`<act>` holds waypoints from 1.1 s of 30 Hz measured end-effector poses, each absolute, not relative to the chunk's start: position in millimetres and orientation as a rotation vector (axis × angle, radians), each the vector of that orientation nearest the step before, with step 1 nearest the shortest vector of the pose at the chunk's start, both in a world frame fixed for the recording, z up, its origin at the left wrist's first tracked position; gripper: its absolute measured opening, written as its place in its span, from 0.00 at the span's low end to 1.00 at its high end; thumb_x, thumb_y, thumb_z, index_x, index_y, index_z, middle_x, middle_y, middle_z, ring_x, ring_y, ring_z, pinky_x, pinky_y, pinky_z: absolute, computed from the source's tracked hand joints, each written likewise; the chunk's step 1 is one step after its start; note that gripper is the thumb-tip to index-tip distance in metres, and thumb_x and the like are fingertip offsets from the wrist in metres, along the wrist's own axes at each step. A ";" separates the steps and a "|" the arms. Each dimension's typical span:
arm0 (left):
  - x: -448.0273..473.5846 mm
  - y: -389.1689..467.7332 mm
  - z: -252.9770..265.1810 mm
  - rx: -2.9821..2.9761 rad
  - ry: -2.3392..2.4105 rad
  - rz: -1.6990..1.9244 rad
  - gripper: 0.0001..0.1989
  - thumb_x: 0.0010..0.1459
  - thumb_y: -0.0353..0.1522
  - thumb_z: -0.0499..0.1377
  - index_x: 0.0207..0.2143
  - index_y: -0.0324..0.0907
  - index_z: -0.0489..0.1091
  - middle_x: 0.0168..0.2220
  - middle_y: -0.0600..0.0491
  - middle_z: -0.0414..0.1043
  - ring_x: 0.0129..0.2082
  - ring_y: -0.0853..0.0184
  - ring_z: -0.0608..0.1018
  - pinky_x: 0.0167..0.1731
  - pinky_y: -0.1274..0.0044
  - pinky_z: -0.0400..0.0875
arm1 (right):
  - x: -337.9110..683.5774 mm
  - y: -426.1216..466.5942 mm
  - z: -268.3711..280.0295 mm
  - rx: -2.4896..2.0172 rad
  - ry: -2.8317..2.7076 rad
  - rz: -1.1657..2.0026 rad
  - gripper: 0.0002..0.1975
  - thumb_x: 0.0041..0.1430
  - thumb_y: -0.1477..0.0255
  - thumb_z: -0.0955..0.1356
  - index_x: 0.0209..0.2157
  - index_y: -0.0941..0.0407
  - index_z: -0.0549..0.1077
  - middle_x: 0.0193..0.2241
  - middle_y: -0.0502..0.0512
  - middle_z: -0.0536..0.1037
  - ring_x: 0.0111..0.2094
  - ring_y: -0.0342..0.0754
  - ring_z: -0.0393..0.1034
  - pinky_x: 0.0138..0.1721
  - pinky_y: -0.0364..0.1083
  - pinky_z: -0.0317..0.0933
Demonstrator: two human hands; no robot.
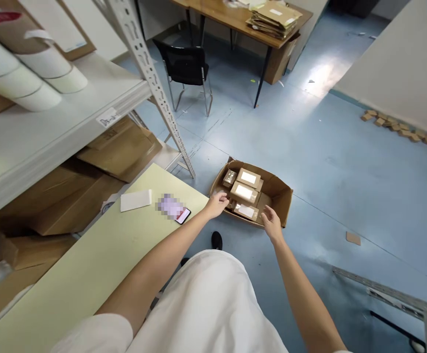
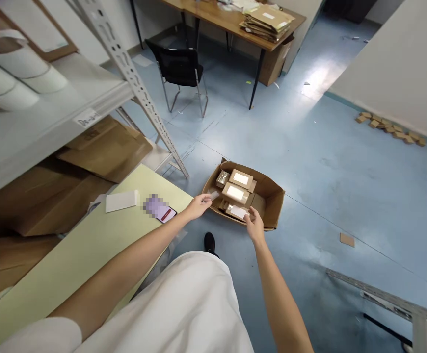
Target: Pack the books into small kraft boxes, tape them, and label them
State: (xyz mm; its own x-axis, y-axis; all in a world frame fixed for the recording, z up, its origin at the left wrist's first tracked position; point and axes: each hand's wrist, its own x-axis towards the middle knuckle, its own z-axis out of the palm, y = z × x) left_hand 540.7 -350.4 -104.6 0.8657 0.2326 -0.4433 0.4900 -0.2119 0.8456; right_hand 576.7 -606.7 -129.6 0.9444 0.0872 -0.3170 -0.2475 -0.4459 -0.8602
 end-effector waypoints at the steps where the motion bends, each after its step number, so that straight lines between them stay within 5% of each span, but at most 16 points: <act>1: 526.9 -346.5 -100.7 1.795 0.553 -0.250 0.21 0.55 0.32 0.57 0.52 0.35 0.65 0.48 0.42 0.72 0.43 0.65 0.77 0.47 0.74 0.69 | 572.2 -603.0 -129.7 -1.977 0.104 0.408 0.32 0.50 0.57 0.66 0.55 0.58 0.64 0.50 0.63 0.71 0.40 0.52 0.73 0.42 0.51 0.66; 7: 427.4 -312.2 -79.8 1.787 0.598 -0.151 0.19 0.53 0.33 0.58 0.48 0.38 0.68 0.43 0.46 0.75 0.39 0.66 0.78 0.42 0.74 0.72 | 543.7 -553.7 -119.8 -1.881 -0.056 0.570 0.28 0.49 0.56 0.68 0.48 0.59 0.69 0.39 0.60 0.76 0.30 0.48 0.73 0.36 0.50 0.67; 19: 153.1 -274.7 -37.9 1.583 1.197 0.469 0.20 0.56 0.35 0.54 0.50 0.40 0.66 0.45 0.44 0.74 0.40 0.66 0.78 0.41 0.74 0.72 | 386.0 -360.7 -73.0 -1.634 -0.794 1.096 0.22 0.51 0.56 0.68 0.41 0.58 0.71 0.33 0.57 0.76 0.30 0.47 0.71 0.36 0.49 0.67; 27: -5.6 -328.4 -18.0 1.336 1.746 0.787 0.20 0.57 0.37 0.53 0.52 0.44 0.65 0.48 0.46 0.72 0.43 0.64 0.77 0.35 0.76 0.73 | 241.1 -262.4 -48.8 -1.413 -1.519 1.510 0.22 0.53 0.55 0.66 0.43 0.55 0.69 0.25 0.52 0.75 0.25 0.47 0.70 0.30 0.48 0.67; 33: -39.7 -405.2 -15.1 1.108 2.150 0.917 0.21 0.58 0.38 0.52 0.53 0.43 0.63 0.49 0.45 0.71 0.44 0.62 0.76 0.37 0.72 0.73 | 159.6 -239.3 -41.1 -1.058 -1.908 1.726 0.20 0.54 0.55 0.66 0.41 0.56 0.70 0.27 0.54 0.76 0.29 0.47 0.71 0.35 0.48 0.67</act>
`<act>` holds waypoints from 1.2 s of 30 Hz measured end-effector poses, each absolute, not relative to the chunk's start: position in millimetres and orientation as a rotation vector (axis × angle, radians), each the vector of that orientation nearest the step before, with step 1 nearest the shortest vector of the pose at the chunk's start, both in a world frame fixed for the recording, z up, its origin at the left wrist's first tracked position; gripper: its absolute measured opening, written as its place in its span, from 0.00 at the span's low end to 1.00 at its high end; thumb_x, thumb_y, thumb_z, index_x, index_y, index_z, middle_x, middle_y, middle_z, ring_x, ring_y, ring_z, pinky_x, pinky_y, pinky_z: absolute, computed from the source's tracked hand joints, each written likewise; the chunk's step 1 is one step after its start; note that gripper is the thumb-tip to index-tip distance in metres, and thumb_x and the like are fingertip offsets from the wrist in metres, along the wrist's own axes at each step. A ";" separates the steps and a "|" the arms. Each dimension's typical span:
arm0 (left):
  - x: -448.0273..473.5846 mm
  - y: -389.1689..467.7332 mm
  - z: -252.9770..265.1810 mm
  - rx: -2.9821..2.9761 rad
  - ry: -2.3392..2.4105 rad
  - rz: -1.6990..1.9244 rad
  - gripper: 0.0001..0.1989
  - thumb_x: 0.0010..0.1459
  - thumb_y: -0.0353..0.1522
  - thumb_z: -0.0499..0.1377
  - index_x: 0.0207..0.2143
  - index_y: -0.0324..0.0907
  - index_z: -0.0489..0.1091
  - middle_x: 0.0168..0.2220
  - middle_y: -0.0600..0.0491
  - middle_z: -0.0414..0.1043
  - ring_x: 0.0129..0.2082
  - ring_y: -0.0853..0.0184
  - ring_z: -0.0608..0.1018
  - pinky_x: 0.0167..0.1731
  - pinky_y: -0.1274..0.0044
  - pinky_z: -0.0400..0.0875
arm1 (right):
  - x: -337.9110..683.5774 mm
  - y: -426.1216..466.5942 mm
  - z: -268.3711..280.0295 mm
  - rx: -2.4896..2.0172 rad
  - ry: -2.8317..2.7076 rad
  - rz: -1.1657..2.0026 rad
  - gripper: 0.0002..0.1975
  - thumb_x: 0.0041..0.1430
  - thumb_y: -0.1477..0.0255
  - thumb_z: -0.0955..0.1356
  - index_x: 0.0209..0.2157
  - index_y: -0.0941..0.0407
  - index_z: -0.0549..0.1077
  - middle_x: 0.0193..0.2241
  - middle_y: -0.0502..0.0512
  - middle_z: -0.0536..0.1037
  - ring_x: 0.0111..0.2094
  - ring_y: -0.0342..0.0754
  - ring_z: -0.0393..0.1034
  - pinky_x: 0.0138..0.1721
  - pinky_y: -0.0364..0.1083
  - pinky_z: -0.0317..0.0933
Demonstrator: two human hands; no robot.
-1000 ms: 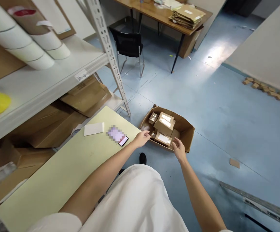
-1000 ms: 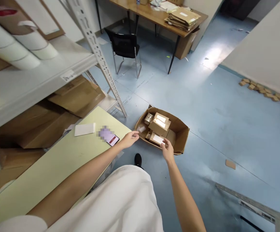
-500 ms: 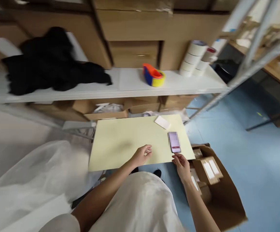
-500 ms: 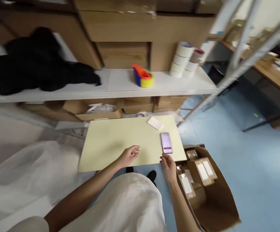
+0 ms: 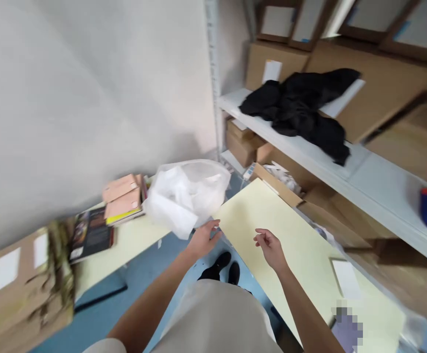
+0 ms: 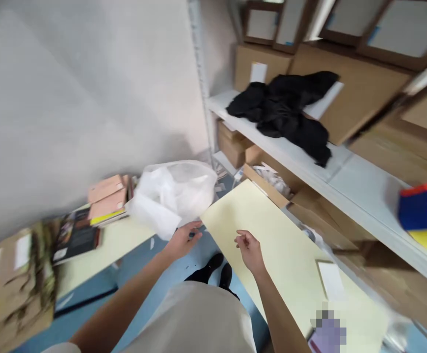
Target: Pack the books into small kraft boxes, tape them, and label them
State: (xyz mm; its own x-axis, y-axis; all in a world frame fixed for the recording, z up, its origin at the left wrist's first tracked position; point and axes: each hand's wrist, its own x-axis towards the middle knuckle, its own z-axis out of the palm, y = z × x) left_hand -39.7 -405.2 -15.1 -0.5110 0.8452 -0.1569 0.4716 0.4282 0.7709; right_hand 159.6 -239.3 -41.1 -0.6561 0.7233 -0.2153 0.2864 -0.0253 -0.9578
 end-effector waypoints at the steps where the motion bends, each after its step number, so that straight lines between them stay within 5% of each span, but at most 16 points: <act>1: -38.6 -420.1 -13.6 1.063 2.204 0.937 0.21 0.58 0.39 0.51 0.53 0.43 0.63 0.49 0.45 0.71 0.44 0.61 0.76 0.37 0.72 0.73 | 147.8 -241.1 -41.6 -1.001 -1.969 1.757 0.20 0.55 0.55 0.65 0.41 0.56 0.71 0.28 0.54 0.76 0.28 0.47 0.71 0.35 0.48 0.67; 11: -52.3 -557.0 1.7 0.532 2.617 0.966 0.20 0.57 0.42 0.51 0.49 0.43 0.66 0.45 0.46 0.74 0.40 0.61 0.78 0.35 0.72 0.73 | 34.1 -301.3 -27.9 -0.296 -2.568 1.834 0.14 0.57 0.64 0.63 0.41 0.55 0.73 0.27 0.53 0.78 0.30 0.48 0.74 0.35 0.46 0.66; 16: -102.3 -607.4 -5.8 0.478 2.848 0.953 0.21 0.56 0.42 0.52 0.49 0.40 0.67 0.46 0.43 0.73 0.44 0.58 0.76 0.44 0.68 0.71 | -36.4 -345.7 -5.8 0.074 -2.777 1.505 0.13 0.57 0.69 0.63 0.42 0.55 0.73 0.27 0.52 0.78 0.30 0.47 0.72 0.37 0.46 0.66; 23: -222.9 -653.0 -20.6 0.607 2.986 0.874 0.18 0.55 0.36 0.55 0.48 0.41 0.67 0.51 0.43 0.69 0.52 0.56 0.70 0.53 0.65 0.64 | -171.5 -431.7 6.4 0.373 -2.955 0.983 0.14 0.58 0.76 0.62 0.45 0.56 0.70 0.44 0.58 0.75 0.46 0.49 0.69 0.48 0.49 0.62; 31: -361.1 -649.2 -39.9 0.787 2.889 0.548 0.22 0.55 0.29 0.55 0.53 0.43 0.63 0.60 0.42 0.58 0.60 0.54 0.61 0.53 0.64 0.59 | -300.7 -477.4 -21.7 0.193 -3.232 0.687 0.18 0.55 0.82 0.63 0.47 0.59 0.70 0.53 0.63 0.69 0.53 0.52 0.66 0.50 0.49 0.60; 36: -399.0 -632.8 -61.8 0.816 2.830 0.487 0.18 0.59 0.28 0.49 0.51 0.40 0.64 0.55 0.40 0.64 0.57 0.54 0.63 0.50 0.63 0.59 | -339.2 -477.4 -40.8 0.031 -3.298 0.638 0.22 0.53 0.85 0.63 0.51 0.59 0.66 0.58 0.64 0.61 0.54 0.54 0.64 0.50 0.49 0.61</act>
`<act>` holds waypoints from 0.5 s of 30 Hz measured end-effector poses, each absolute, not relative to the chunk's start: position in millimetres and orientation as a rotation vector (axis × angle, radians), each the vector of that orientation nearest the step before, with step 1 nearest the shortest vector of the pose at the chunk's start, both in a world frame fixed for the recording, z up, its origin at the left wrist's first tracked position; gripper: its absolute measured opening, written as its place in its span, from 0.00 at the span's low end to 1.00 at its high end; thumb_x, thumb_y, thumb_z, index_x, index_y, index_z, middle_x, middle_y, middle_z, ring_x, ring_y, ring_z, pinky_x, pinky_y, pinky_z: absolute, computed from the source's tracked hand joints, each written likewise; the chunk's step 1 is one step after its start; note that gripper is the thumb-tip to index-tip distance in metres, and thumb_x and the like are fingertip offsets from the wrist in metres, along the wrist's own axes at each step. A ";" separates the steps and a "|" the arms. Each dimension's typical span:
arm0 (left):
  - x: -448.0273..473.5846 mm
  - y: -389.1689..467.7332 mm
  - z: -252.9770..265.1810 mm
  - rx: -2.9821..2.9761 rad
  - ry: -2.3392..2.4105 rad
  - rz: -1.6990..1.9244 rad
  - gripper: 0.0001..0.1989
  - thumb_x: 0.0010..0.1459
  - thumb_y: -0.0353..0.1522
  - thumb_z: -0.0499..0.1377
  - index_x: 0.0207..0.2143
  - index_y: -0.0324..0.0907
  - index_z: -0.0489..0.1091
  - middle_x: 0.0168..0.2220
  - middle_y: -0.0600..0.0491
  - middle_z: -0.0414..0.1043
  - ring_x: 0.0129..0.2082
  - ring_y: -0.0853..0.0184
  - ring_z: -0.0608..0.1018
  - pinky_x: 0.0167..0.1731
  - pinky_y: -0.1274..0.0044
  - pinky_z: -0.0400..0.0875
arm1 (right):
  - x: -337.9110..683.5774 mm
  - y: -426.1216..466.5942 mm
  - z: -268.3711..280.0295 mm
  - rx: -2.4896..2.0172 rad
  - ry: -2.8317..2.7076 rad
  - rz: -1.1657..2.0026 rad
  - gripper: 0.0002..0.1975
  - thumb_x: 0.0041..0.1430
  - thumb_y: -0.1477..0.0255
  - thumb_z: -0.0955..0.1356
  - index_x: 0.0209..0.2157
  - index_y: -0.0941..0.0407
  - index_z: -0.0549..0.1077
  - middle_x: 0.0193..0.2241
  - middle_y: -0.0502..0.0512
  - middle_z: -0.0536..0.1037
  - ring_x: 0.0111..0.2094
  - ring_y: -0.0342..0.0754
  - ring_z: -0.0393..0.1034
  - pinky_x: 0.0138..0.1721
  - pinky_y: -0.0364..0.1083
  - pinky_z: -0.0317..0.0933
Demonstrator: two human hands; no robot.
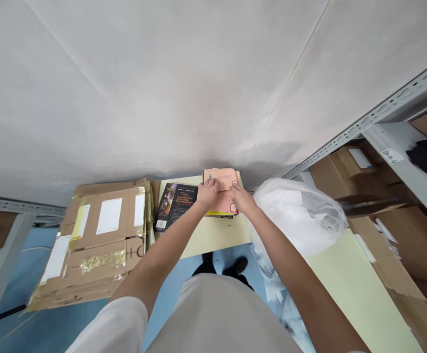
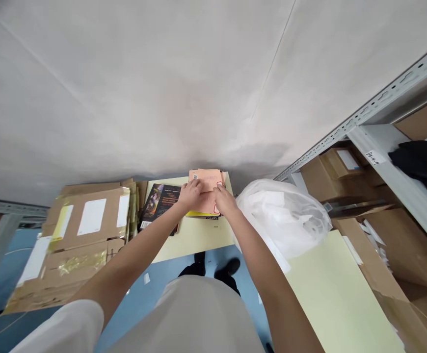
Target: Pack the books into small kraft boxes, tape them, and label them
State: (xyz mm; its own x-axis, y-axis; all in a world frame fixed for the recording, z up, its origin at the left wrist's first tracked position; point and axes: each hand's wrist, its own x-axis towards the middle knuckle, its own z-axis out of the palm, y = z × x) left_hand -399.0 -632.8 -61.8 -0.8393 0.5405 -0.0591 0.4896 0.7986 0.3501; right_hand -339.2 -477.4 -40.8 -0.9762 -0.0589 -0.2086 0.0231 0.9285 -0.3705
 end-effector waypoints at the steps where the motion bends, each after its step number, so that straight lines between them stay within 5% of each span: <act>1: -401.9 -631.6 -66.3 0.816 2.832 0.476 0.17 0.60 0.28 0.48 0.51 0.40 0.64 0.53 0.39 0.65 0.56 0.53 0.64 0.50 0.63 0.59 | -344.7 -477.4 -45.0 -0.023 2.877 -0.550 0.23 0.53 0.85 0.62 0.52 0.58 0.65 0.59 0.64 0.61 0.55 0.53 0.63 0.50 0.49 0.60; 7: -401.7 -641.0 -80.2 1.015 2.818 0.439 0.18 0.61 0.28 0.45 0.52 0.38 0.63 0.56 0.37 0.62 0.57 0.52 0.63 0.51 0.63 0.57 | -365.9 -477.8 -64.0 -0.092 2.950 -0.420 0.27 0.51 0.88 0.61 0.54 0.60 0.62 0.59 0.65 0.58 0.60 0.53 0.53 0.52 0.50 0.57; 15: -385.5 -676.1 -69.1 1.044 2.749 0.585 0.14 0.62 0.31 0.46 0.46 0.41 0.66 0.49 0.42 0.69 0.51 0.58 0.69 0.53 0.67 0.57 | -365.2 -479.9 -43.7 -0.192 2.905 -0.286 0.13 0.58 0.81 0.61 0.39 0.56 0.73 0.38 0.60 0.77 0.44 0.53 0.69 0.43 0.48 0.59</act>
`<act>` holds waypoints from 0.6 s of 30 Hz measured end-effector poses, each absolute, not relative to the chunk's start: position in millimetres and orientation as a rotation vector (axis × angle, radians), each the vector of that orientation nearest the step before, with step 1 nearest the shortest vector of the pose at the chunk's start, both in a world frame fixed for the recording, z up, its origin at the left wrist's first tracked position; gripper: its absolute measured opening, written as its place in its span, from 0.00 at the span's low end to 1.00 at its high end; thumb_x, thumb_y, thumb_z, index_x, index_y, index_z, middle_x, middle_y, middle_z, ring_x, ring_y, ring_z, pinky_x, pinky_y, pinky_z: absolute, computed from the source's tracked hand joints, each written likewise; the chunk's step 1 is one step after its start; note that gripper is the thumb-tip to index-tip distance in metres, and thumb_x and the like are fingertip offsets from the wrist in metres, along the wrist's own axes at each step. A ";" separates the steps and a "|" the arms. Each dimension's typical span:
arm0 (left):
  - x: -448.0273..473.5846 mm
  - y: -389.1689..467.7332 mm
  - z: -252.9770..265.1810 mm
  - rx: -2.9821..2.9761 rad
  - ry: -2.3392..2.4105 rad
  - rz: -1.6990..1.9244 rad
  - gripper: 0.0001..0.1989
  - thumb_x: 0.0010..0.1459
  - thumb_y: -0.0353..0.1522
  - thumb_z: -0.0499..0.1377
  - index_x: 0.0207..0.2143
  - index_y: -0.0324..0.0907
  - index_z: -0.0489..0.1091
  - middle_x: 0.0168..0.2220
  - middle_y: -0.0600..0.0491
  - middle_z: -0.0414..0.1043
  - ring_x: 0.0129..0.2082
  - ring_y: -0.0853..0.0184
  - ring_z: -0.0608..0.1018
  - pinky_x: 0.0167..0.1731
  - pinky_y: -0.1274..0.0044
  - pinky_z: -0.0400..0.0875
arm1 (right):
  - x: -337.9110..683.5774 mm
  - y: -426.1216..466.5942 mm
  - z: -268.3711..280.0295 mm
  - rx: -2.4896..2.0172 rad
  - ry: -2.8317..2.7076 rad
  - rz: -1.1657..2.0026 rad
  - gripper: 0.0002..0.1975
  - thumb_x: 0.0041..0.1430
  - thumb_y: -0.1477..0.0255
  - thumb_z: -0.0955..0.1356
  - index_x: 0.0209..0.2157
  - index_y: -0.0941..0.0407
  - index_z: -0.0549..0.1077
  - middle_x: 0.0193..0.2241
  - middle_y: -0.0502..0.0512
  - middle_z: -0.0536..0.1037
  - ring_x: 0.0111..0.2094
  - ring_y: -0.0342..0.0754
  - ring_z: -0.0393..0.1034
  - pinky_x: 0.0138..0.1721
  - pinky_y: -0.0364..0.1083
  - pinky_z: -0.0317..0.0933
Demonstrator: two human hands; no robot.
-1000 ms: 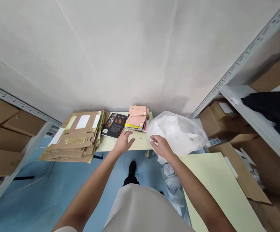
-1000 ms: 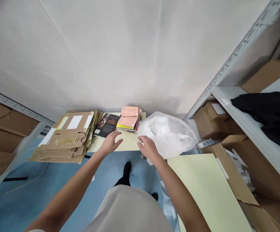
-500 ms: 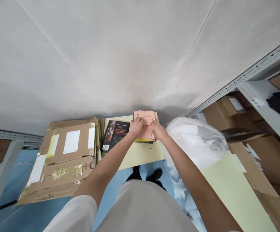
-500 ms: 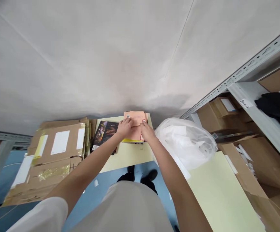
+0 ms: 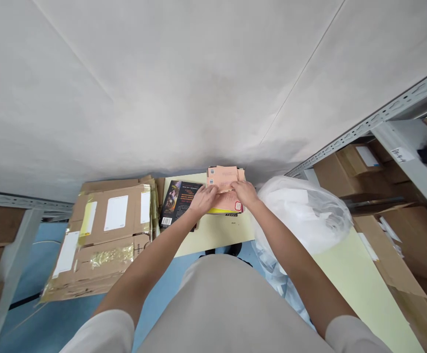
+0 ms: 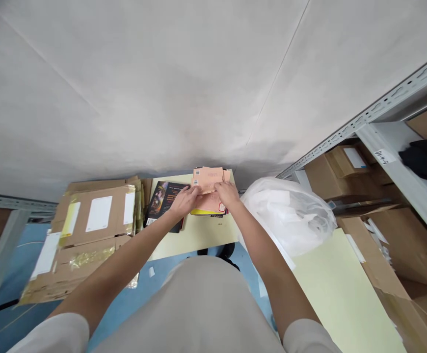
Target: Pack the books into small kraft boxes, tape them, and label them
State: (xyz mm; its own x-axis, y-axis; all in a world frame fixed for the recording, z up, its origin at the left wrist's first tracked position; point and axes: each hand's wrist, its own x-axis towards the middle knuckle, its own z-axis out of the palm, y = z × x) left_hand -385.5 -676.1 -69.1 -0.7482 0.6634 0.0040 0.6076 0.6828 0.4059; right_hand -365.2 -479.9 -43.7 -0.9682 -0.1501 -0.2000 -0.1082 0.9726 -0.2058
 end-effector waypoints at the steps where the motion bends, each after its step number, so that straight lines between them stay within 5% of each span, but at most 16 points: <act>1: -381.1 -681.2 -65.5 1.017 2.773 0.589 0.13 0.62 0.31 0.47 0.45 0.42 0.68 0.48 0.42 0.70 0.50 0.57 0.70 0.52 0.66 0.58 | -362.8 -480.1 -39.0 -0.196 2.898 -0.298 0.12 0.58 0.80 0.62 0.39 0.55 0.73 0.37 0.59 0.77 0.43 0.53 0.69 0.42 0.48 0.59; 6: -354.8 -706.3 -43.6 0.766 2.858 0.867 0.15 0.62 0.32 0.46 0.43 0.43 0.71 0.41 0.45 0.73 0.43 0.59 0.73 0.45 0.70 0.65 | -343.6 -484.4 -18.6 -0.114 2.995 -0.765 0.10 0.57 0.74 0.65 0.41 0.52 0.72 0.39 0.55 0.76 0.43 0.51 0.69 0.42 0.47 0.61; 12: -316.9 -726.2 -30.8 0.314 2.274 1.902 0.18 0.55 0.42 0.57 0.40 0.38 0.75 0.35 0.48 0.76 0.36 0.62 0.76 0.41 0.71 0.68 | -311.2 -497.0 -11.3 0.379 2.705 -1.956 0.29 0.48 0.67 0.71 0.53 0.53 0.63 0.48 0.59 0.71 0.43 0.50 0.69 0.44 0.51 0.65; 18: -272.5 -719.4 -22.7 0.066 1.710 2.098 0.20 0.48 0.43 0.64 0.38 0.38 0.76 0.29 0.52 0.76 0.30 0.68 0.75 0.35 0.75 0.69 | -255.0 -509.7 -3.4 0.272 2.051 -2.281 0.19 0.51 0.56 0.69 0.41 0.53 0.69 0.38 0.55 0.78 0.33 0.48 0.73 0.31 0.46 0.69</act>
State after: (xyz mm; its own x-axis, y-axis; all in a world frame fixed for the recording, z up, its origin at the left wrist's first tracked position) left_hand -272.5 -719.4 -22.7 -0.9062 0.3551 -0.2298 -0.2966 -0.1462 0.9437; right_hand -255.0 -509.7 -3.4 -0.9825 0.0718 -0.1719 0.1633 -0.1116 -0.9802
